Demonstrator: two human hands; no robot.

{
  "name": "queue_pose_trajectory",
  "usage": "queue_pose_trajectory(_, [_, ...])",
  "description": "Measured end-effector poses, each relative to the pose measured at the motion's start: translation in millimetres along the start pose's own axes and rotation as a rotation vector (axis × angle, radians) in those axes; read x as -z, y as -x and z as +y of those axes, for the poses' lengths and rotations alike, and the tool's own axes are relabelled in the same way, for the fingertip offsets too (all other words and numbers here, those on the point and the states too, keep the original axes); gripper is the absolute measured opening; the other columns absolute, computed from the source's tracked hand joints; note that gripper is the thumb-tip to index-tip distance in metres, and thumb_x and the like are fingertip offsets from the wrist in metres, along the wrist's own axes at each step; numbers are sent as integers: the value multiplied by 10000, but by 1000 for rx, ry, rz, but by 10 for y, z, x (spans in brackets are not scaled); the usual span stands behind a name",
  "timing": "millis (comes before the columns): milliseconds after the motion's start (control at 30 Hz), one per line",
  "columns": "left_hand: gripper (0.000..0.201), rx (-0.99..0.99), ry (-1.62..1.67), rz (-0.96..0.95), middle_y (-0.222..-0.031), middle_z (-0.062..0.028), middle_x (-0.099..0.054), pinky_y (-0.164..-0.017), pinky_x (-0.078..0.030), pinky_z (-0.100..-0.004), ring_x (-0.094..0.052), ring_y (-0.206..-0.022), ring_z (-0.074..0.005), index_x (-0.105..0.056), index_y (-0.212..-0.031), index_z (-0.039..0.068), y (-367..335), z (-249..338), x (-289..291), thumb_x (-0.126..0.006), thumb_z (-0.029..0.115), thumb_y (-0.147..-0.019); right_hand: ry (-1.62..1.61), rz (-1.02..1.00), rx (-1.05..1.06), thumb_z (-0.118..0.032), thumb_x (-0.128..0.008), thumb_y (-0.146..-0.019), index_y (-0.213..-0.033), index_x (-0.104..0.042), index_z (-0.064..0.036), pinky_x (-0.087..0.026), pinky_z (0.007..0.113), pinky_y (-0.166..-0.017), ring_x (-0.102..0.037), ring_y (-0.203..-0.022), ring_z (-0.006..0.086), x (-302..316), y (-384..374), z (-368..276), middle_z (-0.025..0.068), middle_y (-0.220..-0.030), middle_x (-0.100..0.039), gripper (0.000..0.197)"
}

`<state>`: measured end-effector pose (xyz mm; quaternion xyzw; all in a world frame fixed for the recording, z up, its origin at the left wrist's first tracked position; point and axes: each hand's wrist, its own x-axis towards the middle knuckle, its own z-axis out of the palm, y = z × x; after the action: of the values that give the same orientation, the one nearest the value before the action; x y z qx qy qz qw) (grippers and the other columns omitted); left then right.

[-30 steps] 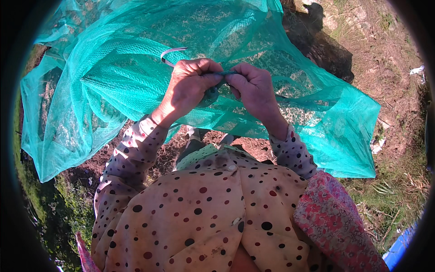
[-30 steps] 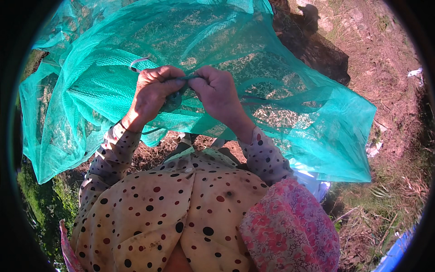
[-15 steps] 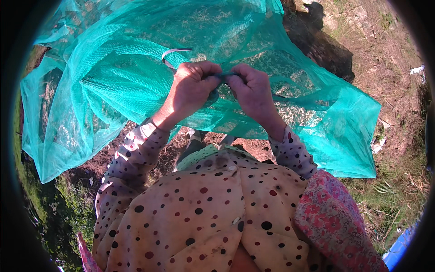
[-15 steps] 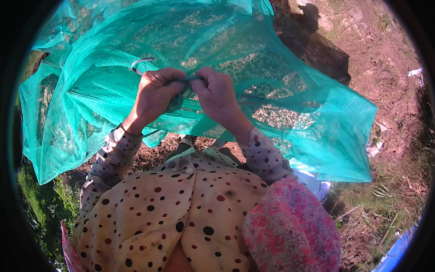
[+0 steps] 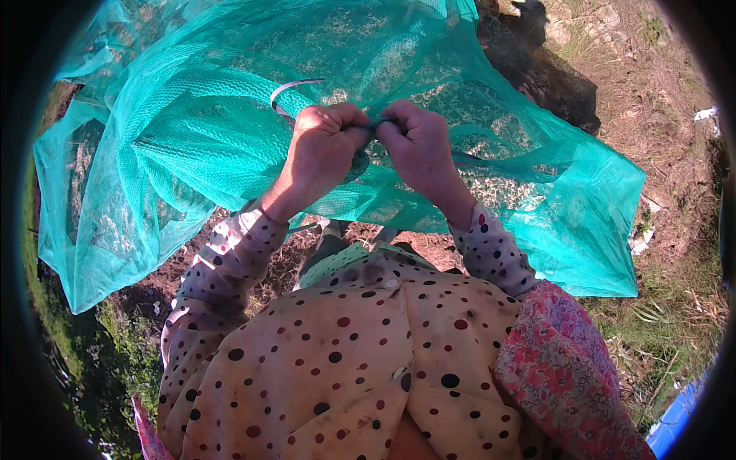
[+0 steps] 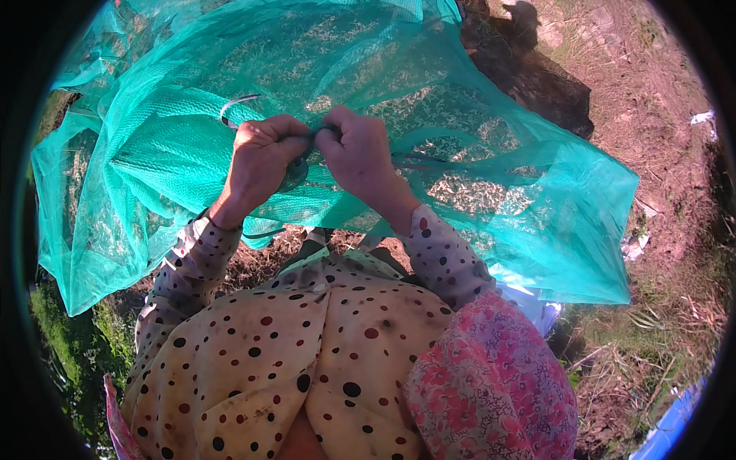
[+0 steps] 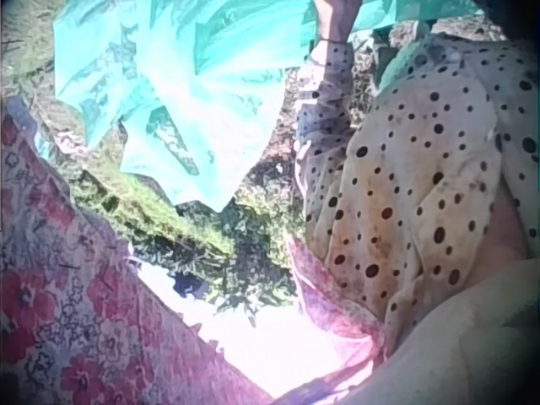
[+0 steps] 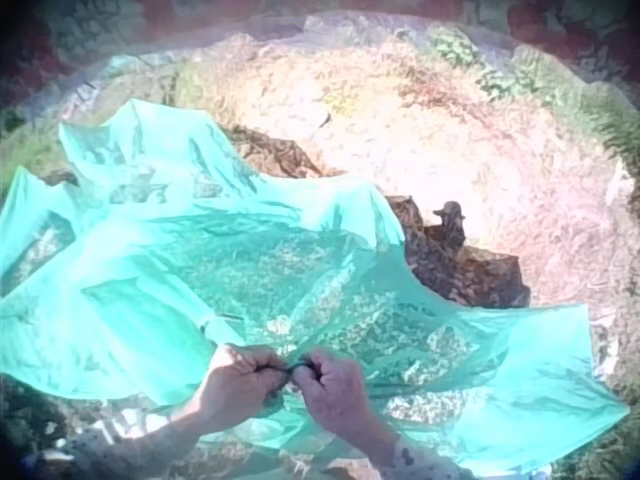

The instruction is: The person is threading a wire through the holes of a green plastic mesh net to join or repair sections by hand.

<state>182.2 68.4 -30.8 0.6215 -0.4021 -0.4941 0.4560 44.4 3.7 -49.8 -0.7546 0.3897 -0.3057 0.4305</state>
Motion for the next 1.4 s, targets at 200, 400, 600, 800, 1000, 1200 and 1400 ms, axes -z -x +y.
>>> queue_pose_trajectory(200, [109,-30,-55,11,-666,-2,-580,-513,-381,-191,-488,-584,-37,-635,-822,-8,-16,-55,-20,-568,-5,-736,57,20,36,-89,-563,-693,-720,-556,-2,-420,365,-479,-562,-501,298,-72,-11,59,165,-549,-535,91])
queue_pose_trajectory(400, [107,-1,-11,-48,-693,-18,-597,-540,-400,-190,-498,-596,-47,-627,-825,-25,-87,-65,22,-573,-1,-735,123,36,82,-73,-559,-693,-723,-558,-4,-408,362,-469,-559,-507,293,-93,-8,76,162,-552,-533,75])
queue_pose_trajectory(600, [153,-18,-130,-68,-700,-15,-598,-528,-409,-197,-496,-595,-41,-622,-887,-31,-99,30,39,-576,24,-752,-79,-82,-84,-68,-548,-693,-730,-562,11,-395,330,-462,-523,-480,185,58,-7,38,135,-538,-523,88])
queue_pose_trajectory(800, [148,-78,-173,-131,-663,11,-561,-490,-392,-194,-479,-584,-22,-623,-896,-11,-82,78,17,-545,44,-784,-53,-102,-67,-75,-548,-689,-726,-558,25,-391,319,-465,-507,-482,163,97,-7,-12,133,-544,-523,107])
queue_pose_trajectory(1000, [121,-136,-100,-126,-653,16,-556,-484,-386,-192,-472,-565,-24,-619,-852,-9,-100,-32,32,-542,38,-771,-152,-181,-123,-77,-550,-672,-729,-573,50,-380,306,-461,-465,-487,116,109,-38,8,115,-526,-502,141])
queue_pose_trajectory(1200, [111,37,180,-136,-674,1,-573,-487,-391,-190,-499,-571,-40,-606,-843,-7,-105,-18,36,-550,38,-758,-251,-301,-199,-52,-532,-677,-703,-577,66,-353,272,-438,-432,-494,61,201,-90,-50,52,-512,-483,129])
queue_pose_trajectory(1400, [112,132,330,-205,-702,-19,-588,-483,-405,-185,-519,-564,-50,-587,-860,-11,-164,-57,71,-547,37,-767,-340,-313,-239,-36,-543,-733,-776,-559,56,-347,243,-433,-445,-505,52,231,-69,-89,26,-542,-507,102])
